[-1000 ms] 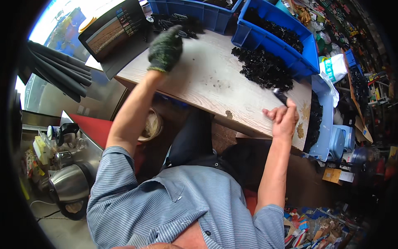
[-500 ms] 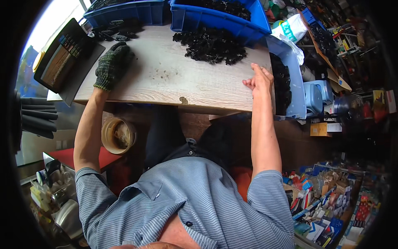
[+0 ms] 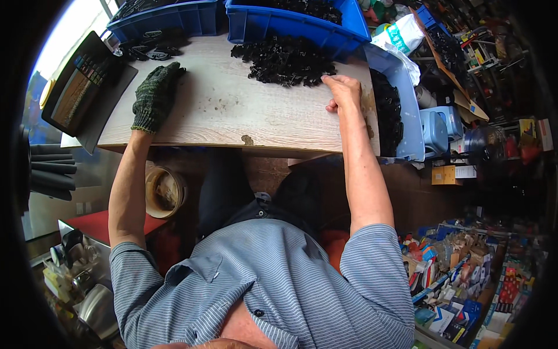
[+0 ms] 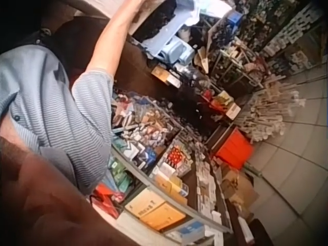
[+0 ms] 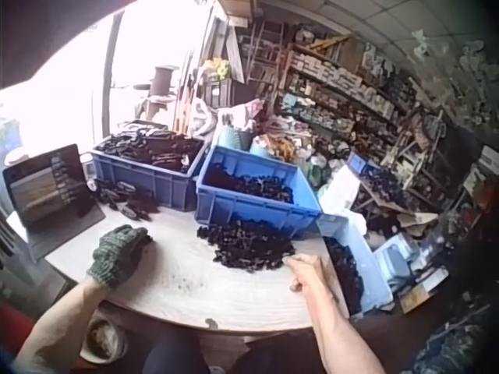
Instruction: Sorting and inspecting small black plastic components on a workbench.
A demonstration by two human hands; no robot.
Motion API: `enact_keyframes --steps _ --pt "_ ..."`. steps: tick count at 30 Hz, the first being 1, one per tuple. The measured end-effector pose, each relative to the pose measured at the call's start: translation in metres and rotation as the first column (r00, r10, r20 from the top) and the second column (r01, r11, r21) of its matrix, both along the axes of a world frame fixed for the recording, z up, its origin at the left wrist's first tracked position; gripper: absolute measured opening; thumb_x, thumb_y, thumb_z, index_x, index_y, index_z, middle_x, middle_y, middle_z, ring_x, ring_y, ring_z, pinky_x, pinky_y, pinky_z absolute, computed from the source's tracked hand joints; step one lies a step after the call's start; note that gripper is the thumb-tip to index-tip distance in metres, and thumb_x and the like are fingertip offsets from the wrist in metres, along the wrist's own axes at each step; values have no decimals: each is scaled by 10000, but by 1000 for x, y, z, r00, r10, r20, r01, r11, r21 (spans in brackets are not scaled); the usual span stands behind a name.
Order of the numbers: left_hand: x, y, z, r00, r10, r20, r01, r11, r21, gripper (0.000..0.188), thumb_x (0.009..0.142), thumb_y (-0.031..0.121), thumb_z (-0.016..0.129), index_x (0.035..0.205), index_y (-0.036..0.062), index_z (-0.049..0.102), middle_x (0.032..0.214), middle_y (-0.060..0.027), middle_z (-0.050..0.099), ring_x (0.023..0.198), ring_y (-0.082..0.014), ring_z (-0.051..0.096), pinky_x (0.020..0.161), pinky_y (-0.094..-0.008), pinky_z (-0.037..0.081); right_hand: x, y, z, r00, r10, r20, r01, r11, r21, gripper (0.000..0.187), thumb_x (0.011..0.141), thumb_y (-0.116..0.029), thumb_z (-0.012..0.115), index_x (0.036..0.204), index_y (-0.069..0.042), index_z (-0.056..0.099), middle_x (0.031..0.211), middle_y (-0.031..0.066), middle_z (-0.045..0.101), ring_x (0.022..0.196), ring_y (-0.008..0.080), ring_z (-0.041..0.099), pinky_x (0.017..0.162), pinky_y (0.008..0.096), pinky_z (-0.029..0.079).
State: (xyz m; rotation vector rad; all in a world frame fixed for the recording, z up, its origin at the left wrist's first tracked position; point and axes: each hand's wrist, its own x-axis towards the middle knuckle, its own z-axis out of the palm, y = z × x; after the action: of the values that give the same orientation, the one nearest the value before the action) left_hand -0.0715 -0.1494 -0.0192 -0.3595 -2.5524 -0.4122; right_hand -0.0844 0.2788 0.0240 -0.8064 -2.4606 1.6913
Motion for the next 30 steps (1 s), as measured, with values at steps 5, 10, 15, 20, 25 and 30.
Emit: enact_keyframes --steps 5,10,15,20,25,30 --pt "3 7 7 988 -30 -150 32 999 12 277 916 224 666 1160 92 678 1095 -159 700 1036 -358 653 880 -440 527 -1 0 3 993 111 45 -114 992 58 278 841 -249 783 1012 -46 702 559 -4 524 372 85 448 351 281 459" --pt "15 14 25 914 14 -406 -3 1000 27 304 875 204 717 1148 77 676 1093 -149 700 990 -348 659 857 -437 530 5 9 -2 998 67 2 -67 997 -28 222 848 -220 773 926 -45 660 510 -12 474 368 97 462 378 304 504" --pt "46 58 10 977 -135 -166 211 730 650 180 887 75 717 1060 25 726 1012 -142 732 908 -218 697 796 -328 556 19 16 -7 994 -4 -111 -15 985 -169 209 875 -171 745 942 -17 621 593 32 559 382 116 504 431 327 551" --pt "76 128 19 865 -457 207 -42 346 937 320 947 165 690 1226 12 653 1059 -83 719 846 -130 678 716 -273 566 47 -7 -6 967 112 -229 -172 949 -266 243 862 -206 771 942 -40 614 489 -16 447 373 128 495 497 371 584" --pt "60 177 54 607 -660 443 -306 321 897 405 943 362 662 1186 38 649 852 -81 692 660 -141 659 526 -281 514 72 -45 -10 872 407 -271 -474 839 -267 267 857 -230 783 933 -21 634 535 -14 522 391 91 501 441 268 470" --pt "49 177 28 568 -748 345 -257 237 937 285 923 255 670 1042 -3 674 771 -93 672 640 -151 650 546 -282 513 81 -60 -11 842 461 -281 -527 816 -237 275 851 -232 791 959 -21 651 600 -11 599 433 66 520 419 205 350"
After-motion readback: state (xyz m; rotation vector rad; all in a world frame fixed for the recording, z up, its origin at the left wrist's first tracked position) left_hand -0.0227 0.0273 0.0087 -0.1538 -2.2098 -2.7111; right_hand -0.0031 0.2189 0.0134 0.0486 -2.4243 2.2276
